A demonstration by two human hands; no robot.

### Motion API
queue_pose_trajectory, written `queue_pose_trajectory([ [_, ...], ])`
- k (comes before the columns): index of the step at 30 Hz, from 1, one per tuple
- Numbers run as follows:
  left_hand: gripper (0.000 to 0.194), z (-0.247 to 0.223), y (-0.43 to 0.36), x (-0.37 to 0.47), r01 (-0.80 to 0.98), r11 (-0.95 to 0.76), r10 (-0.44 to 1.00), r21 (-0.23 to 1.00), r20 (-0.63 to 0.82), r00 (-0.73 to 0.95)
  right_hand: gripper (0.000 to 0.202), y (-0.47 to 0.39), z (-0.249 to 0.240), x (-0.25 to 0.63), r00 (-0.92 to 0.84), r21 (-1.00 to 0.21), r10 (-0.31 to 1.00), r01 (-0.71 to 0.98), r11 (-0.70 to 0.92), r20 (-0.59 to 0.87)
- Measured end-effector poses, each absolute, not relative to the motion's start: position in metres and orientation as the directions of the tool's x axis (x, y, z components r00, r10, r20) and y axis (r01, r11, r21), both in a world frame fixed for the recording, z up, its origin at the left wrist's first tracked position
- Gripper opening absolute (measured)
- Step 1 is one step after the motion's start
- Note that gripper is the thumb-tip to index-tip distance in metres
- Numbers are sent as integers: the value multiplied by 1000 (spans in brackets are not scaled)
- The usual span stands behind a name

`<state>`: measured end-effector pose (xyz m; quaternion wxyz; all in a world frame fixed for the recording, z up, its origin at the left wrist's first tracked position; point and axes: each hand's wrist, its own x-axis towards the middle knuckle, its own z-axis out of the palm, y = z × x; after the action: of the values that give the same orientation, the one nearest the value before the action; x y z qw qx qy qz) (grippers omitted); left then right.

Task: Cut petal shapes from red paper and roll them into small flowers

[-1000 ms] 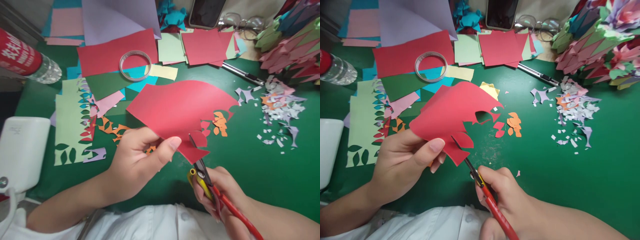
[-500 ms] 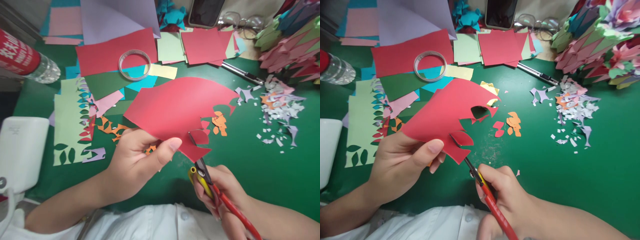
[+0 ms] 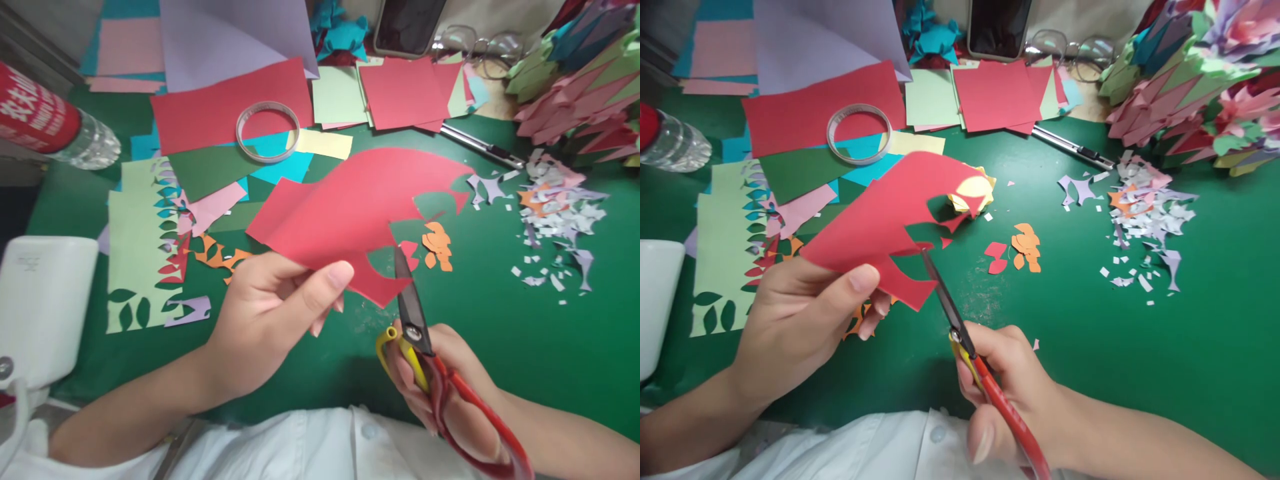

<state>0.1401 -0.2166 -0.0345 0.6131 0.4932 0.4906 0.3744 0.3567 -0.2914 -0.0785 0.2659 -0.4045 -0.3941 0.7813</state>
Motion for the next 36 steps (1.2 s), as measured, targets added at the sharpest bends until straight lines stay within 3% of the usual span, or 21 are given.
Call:
queue_pose_trajectory([
  [3,34,-36,-215,140,-74,313,933,947,-292,213,53,-289,-78,352,-411,-847,832,-217,-485,-372],
  [6,36,-36,-214,141,-55,366,901,929,-339,271,42,-284,-74,347,-228,-865,911,-300,-403,-345],
  [9,39,-36,-217,145,3,414,851,910,-388,353,23,-277,-70,345,-55,-893,925,-247,-377,-376],
  [12,41,-38,-222,150,78,467,784,881,-453,424,22,-272,-66,344,38,-901,918,-215,-378,-394],
  [19,35,-43,-227,157,138,501,721,854,-501,479,23,-271,-66,343,-14,-866,884,-197,-460,-467],
  [24,12,-44,-226,159,35,486,781,873,-453,430,30,-270,-65,341,-25,-846,869,-216,-488,-494],
  [26,13,-46,-226,158,-35,512,787,858,-452,420,31,-269,-65,340,-40,-846,867,-204,-493,-496],
  [29,33,-49,-228,156,13,508,817,861,-486,311,32,-268,-64,339,-51,-848,867,-190,-495,-495],
  [36,35,-45,-230,155,114,375,899,920,-391,197,34,-265,-57,335,24,-867,879,-182,-464,-475],
])
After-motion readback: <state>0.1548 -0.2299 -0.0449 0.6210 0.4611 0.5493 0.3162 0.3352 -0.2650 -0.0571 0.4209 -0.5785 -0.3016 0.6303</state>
